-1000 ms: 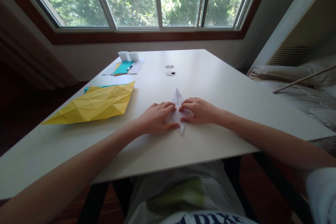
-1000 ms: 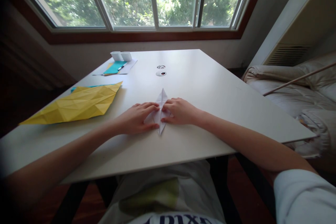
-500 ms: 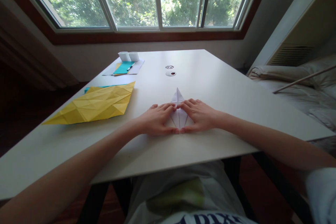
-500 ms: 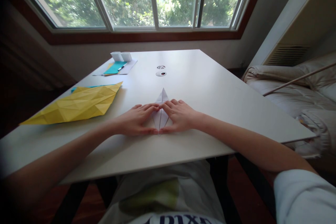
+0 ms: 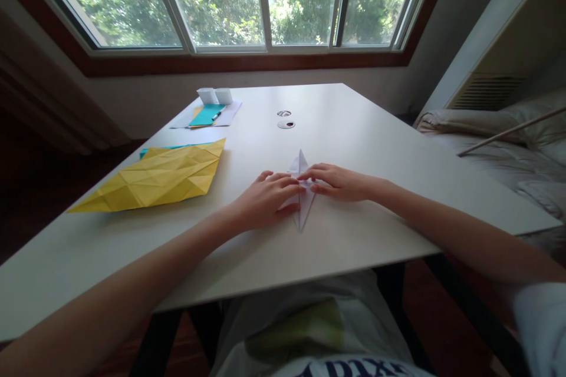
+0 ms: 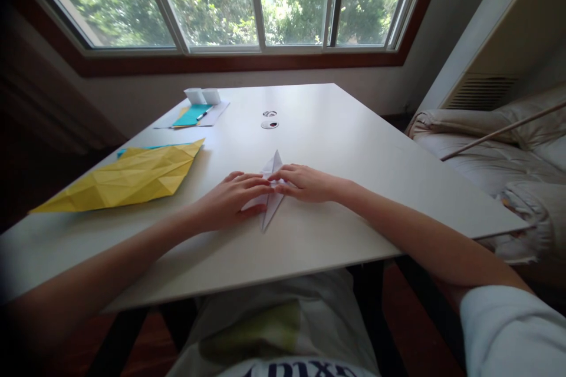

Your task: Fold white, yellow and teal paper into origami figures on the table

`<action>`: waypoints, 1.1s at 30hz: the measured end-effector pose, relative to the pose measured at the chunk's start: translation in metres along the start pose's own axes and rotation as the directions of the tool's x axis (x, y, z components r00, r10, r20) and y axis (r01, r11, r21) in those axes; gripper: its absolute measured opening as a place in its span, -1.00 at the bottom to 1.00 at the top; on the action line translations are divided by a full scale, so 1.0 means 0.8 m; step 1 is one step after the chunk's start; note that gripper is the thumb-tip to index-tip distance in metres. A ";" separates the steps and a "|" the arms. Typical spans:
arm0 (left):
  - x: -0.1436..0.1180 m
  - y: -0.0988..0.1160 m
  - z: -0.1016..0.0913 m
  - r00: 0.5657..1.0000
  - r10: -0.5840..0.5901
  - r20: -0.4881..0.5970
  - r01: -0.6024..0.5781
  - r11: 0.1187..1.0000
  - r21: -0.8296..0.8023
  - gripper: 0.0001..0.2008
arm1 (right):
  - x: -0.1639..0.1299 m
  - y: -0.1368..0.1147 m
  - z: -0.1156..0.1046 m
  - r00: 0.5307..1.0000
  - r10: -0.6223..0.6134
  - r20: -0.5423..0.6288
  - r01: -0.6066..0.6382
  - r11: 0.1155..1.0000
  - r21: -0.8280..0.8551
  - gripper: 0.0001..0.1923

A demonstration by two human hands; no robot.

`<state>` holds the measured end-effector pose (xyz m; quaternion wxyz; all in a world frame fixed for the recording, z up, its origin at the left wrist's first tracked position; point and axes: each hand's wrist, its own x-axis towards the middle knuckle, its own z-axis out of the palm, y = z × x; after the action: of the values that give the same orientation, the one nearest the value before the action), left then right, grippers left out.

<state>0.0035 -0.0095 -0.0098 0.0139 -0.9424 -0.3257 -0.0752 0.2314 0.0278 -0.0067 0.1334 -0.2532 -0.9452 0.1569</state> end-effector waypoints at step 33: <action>-0.003 0.005 -0.007 0.982 0.176 0.062 -0.172 0.983 -0.071 -0.66 | 0.003 0.057 0.003 0.937 0.346 -0.042 -0.335 0.861 -0.383 -0.42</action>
<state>0.0033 -0.0143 -0.0042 -0.0215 -0.9692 -0.2397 -0.0520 0.2483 0.0661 -0.0250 0.0380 -0.4350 -0.8996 -0.0066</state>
